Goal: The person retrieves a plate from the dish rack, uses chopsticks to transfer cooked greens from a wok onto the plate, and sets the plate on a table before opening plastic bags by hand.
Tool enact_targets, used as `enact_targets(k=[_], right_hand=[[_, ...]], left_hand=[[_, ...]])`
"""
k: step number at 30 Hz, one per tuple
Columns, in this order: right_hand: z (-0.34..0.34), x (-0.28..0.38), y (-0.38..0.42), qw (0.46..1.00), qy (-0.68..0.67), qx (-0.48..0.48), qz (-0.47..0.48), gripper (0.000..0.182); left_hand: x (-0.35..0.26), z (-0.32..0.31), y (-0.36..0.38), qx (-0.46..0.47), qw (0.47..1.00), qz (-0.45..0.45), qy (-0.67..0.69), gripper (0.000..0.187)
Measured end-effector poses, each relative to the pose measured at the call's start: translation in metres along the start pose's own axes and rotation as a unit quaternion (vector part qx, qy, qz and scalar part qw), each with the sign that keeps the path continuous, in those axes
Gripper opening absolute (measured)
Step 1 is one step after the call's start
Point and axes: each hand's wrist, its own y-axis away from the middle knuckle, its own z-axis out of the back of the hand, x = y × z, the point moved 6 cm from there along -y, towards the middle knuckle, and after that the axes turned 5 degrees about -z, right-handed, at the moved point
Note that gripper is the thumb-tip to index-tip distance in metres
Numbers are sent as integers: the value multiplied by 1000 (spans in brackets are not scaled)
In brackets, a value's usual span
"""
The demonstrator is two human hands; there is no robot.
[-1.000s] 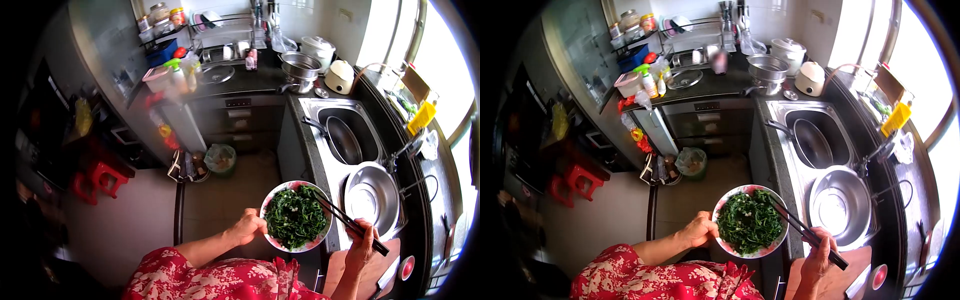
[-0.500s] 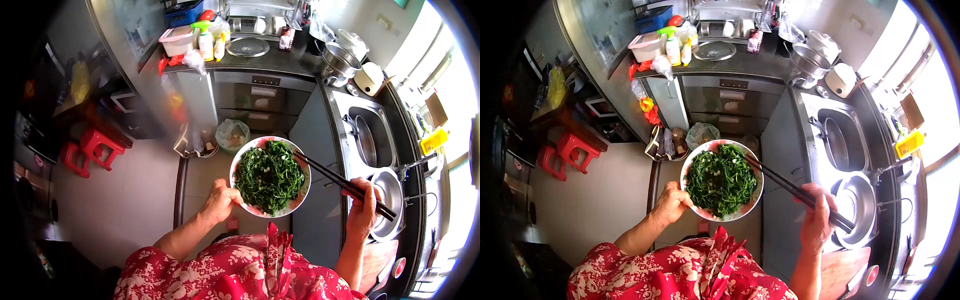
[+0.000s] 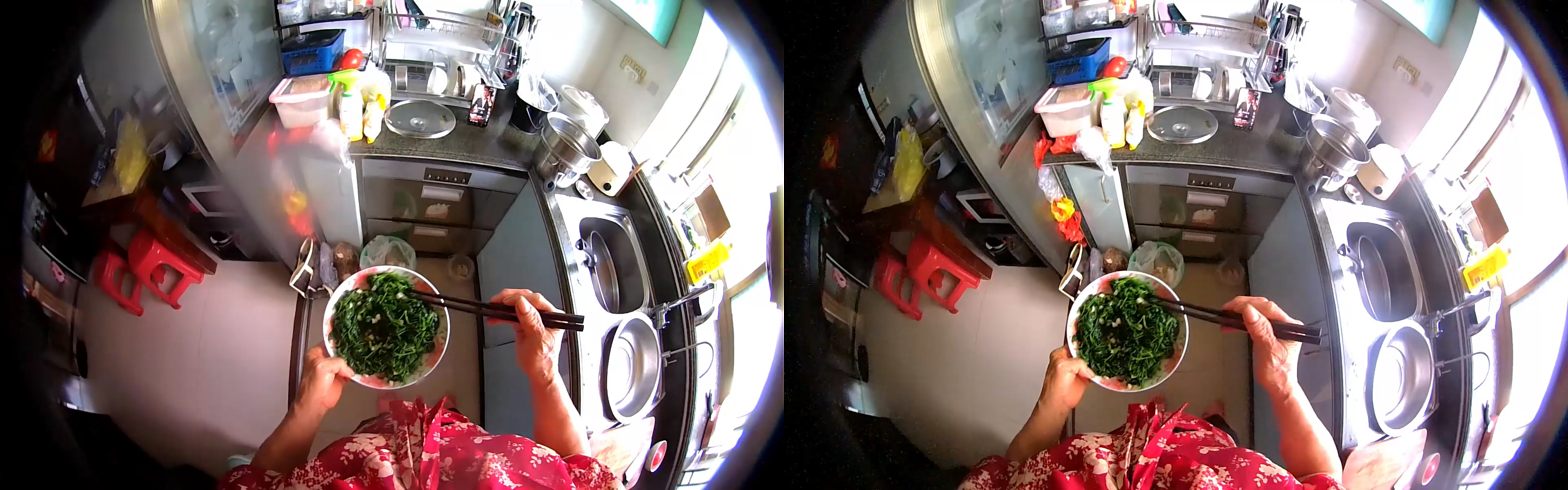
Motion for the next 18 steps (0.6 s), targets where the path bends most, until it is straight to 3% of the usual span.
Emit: enact_targets(k=[1,3,8,10,12,14,18], right_hand=[[-4,2,-3,1000,-17,13,1,26],[-12,5,-16,999,-43,33,6,27],[-4,0,-45,995,-62,71,-23,30],[-6,-6,-59,983,-136,103,-70,31],[-2,-25,-70,986,-102,126,-46,31],[-3,-25,-80,953,-231,175,-87,23],[12,-34,-102,960,-214,150,-99,26]], left_hand=[[4,6,-2,1,1000,-2,-1,27],[9,22,-13,-24,1000,11,-15,54],[11,15,-18,-13,999,-38,12,58],[0,0,-14,-23,994,-104,-7,59],[10,-3,-15,-56,991,-111,58,53],[12,-1,-18,-64,985,-120,101,56],[8,-21,-18,-69,984,-137,94,66]])
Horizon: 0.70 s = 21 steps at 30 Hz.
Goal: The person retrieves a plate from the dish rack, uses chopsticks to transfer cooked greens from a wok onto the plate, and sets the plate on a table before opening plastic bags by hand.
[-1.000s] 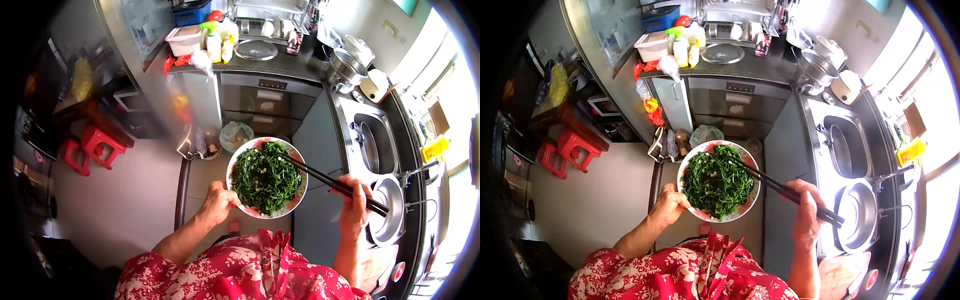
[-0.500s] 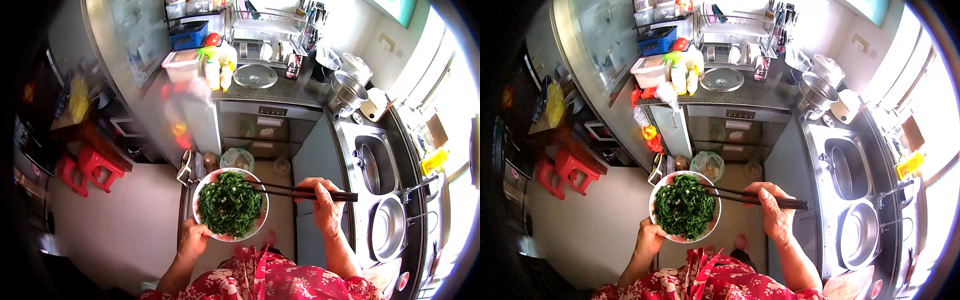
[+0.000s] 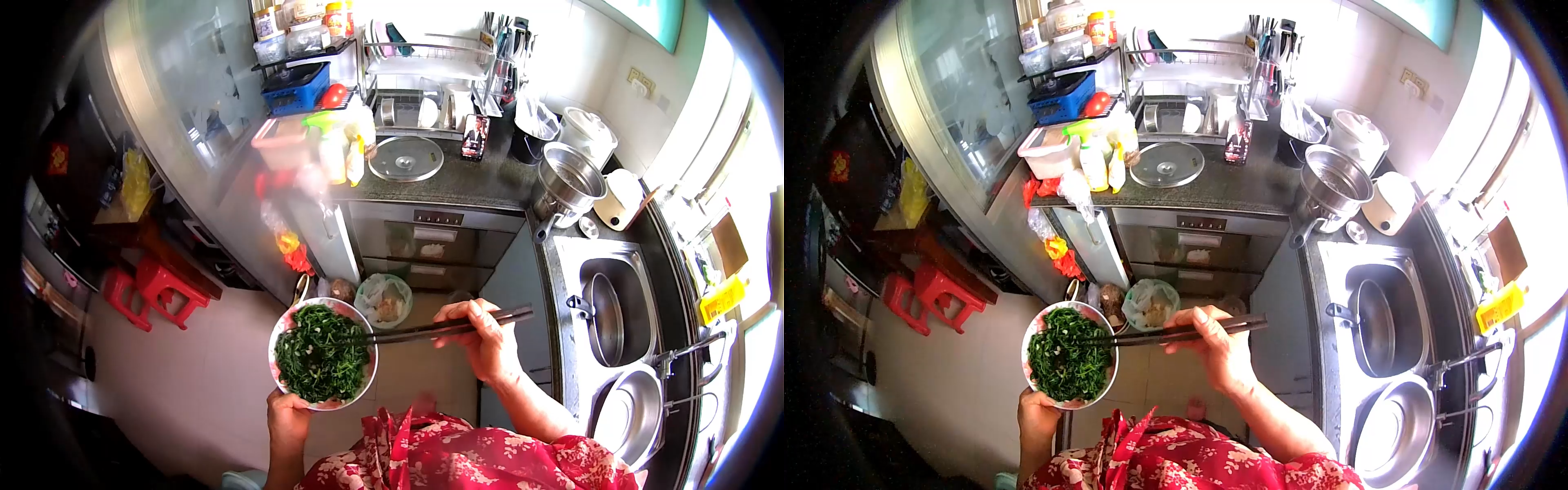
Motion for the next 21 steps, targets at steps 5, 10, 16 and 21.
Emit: enact_targets(k=[5,10,16,21], right_hand=[[13,0,-12,997,-65,34,-24,30],[22,2,-19,995,-76,40,-43,32],[32,1,-27,993,-93,34,-61,33],[31,-1,-31,986,-134,47,-89,31]], left_hand=[[12,-5,-4,-15,1000,-9,20,70],[23,-3,-7,-24,999,-19,28,71],[37,3,-8,-51,996,-18,77,71],[25,-12,-6,-48,998,-24,39,70]])
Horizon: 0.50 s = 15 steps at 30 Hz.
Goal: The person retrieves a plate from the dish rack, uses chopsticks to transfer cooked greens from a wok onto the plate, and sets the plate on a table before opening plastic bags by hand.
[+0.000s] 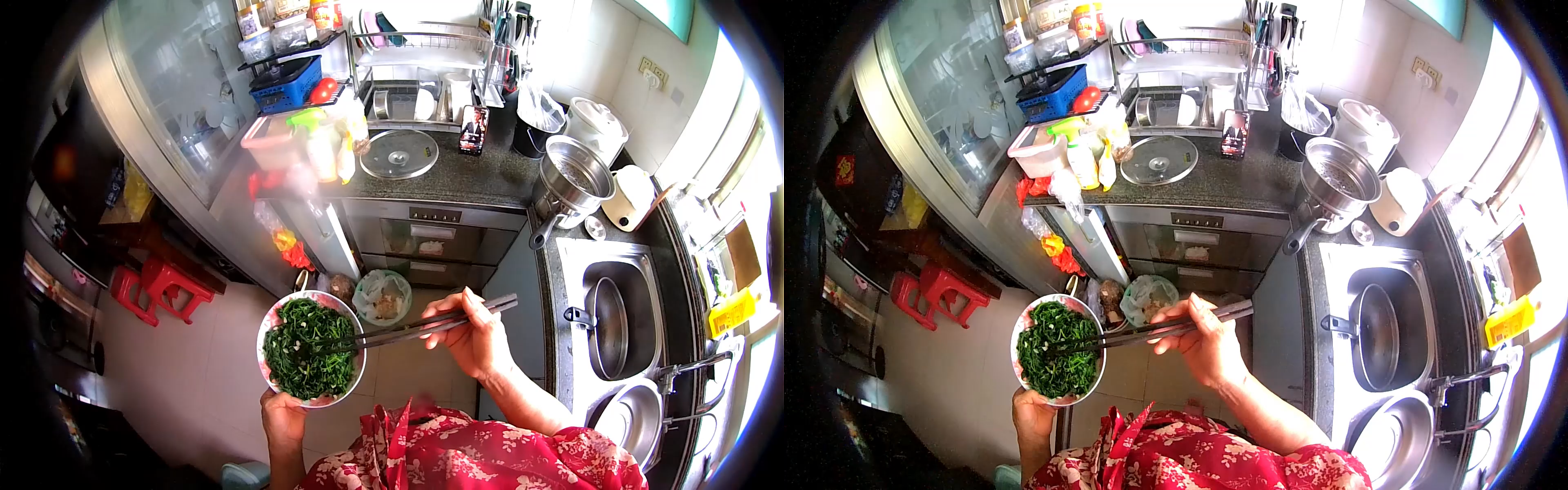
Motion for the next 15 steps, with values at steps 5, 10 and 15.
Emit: enact_targets(k=[5,10,15], right_hand=[[3,4,2,999,32,-2,8,35],[8,3,4,998,52,15,19,34],[11,2,4,999,40,19,-2,36]], left_hand=[[-2,-10,6,-22,1000,-2,-8,66],[5,-11,11,-32,999,-3,9,59],[4,-17,15,-40,999,-25,-1,56]])
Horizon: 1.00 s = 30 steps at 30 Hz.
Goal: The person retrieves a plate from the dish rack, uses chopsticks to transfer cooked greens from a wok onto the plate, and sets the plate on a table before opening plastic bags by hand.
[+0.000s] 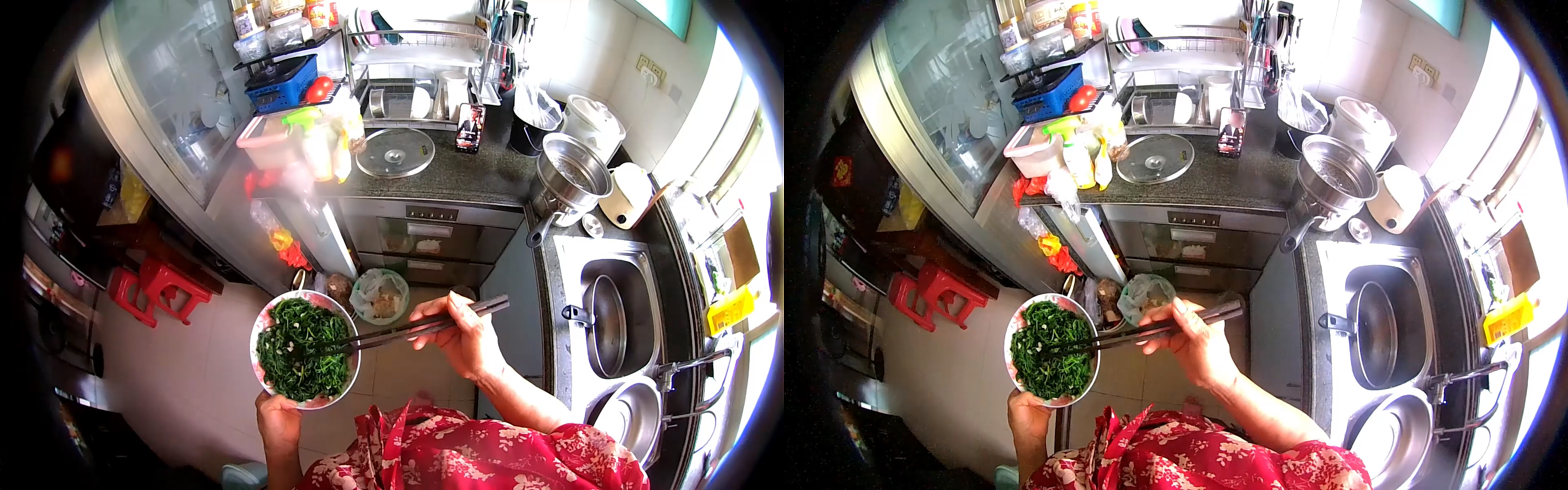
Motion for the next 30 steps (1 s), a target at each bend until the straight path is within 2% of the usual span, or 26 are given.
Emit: enact_targets(k=[2,4,6,11,13,15,30], right_hand=[[0,-2,-3,1000,4,-6,4,37],[-1,-1,-5,1000,8,-12,7,38],[-1,-4,-7,1000,-10,-14,-26,39],[0,-4,-7,999,-21,-7,-33,39],[1,-5,-8,999,-26,-5,-36,39],[9,-4,-4,998,-49,17,-36,34],[16,5,-1,999,-42,-6,-34,33]], left_hand=[[1,8,-3,1,1000,-4,3,56],[8,35,-14,14,1000,-2,-12,74],[7,31,-14,16,1000,-6,-15,73],[10,35,-13,29,999,-8,-24,72],[4,16,-5,5,1000,14,0,58],[9,6,3,1,1000,8,3,58],[14,-5,7,-4,1000,4,-3,58]])
